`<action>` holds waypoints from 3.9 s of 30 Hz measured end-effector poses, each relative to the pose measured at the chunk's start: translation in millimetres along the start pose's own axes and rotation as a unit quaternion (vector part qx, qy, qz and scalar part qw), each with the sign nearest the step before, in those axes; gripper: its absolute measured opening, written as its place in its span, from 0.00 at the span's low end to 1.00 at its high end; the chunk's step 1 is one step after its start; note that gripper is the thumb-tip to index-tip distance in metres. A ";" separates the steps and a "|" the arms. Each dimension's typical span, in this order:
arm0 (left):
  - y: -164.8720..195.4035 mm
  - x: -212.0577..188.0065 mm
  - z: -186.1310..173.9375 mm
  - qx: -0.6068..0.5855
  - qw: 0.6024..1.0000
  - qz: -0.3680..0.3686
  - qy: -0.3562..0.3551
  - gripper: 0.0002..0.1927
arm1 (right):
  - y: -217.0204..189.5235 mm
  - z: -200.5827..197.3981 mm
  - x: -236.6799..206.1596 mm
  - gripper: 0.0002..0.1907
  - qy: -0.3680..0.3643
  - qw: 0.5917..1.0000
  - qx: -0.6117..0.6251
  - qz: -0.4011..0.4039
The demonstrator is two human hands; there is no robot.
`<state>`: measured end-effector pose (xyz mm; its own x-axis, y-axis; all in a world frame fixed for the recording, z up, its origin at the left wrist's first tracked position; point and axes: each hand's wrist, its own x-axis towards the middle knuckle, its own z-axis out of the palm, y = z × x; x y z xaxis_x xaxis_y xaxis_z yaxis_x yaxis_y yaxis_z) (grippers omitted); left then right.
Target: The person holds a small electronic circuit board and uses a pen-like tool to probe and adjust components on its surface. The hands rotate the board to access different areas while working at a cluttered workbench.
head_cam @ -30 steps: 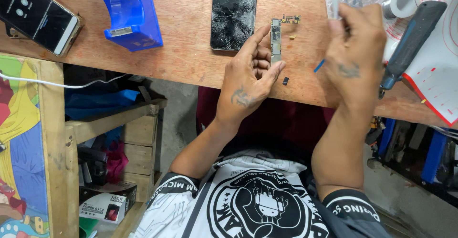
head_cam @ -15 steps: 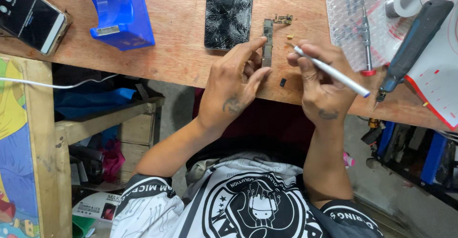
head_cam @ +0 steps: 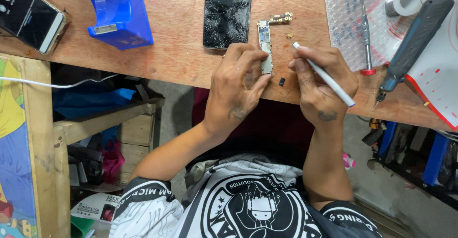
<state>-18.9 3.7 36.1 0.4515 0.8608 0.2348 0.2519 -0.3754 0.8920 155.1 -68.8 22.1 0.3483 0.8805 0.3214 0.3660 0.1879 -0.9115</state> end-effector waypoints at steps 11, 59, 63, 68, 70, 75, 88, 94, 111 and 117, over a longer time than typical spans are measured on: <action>3.0 -1.5 7.0 0.067 0.998 0.010 0.000 0.17 | -12.6 -1.2 5.1 0.07 -0.025 0.998 -0.030 0.056; -4.4 -6.1 17.0 0.080 0.996 0.020 0.037 0.09 | -18.6 17.3 -0.8 0.11 -0.068 0.964 -0.242 -0.090; -3.2 -5.7 15.9 0.080 0.996 0.017 0.032 0.09 | -18.2 16.8 0.4 0.12 -0.079 0.962 -0.246 -0.090; -2.4 -5.4 16.8 0.078 0.996 0.008 0.032 0.08 | -20.0 16.3 3.7 0.16 -0.088 0.954 -0.265 -0.114; -1.9 -5.3 18.2 0.077 0.996 0.002 0.040 0.08 | -20.7 16.1 5.1 0.17 -0.094 0.951 -0.269 -0.123; -1.8 -6.3 18.5 0.093 0.994 0.025 0.059 0.10 | -21.6 14.6 6.2 0.19 -0.103 0.945 -0.281 -0.134; -1.0 -5.6 22.0 0.098 0.993 0.005 0.061 0.08 | -16.6 12.5 4.2 0.21 -0.109 0.943 -0.283 -0.135; -2.9 -6.1 22.5 0.093 0.994 -0.003 0.052 0.08 | -16.8 12.4 3.4 0.21 -0.107 0.945 -0.278 -0.133; -5.0 -6.0 22.6 0.096 0.994 0.006 0.050 0.08 | -18.9 5.5 6.2 0.23 -0.104 0.966 -0.214 -0.102; -5.7 -7.4 22.9 0.098 0.993 0.019 0.060 0.08 | -23.5 8.7 3.3 0.27 -0.007 0.991 -0.134 -0.004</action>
<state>-4.1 -8.4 20.4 0.3617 0.8754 0.3207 0.4033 -0.4571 0.7928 140.1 -66.5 42.4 0.3337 0.8857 0.3229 0.5849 0.0742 -0.8077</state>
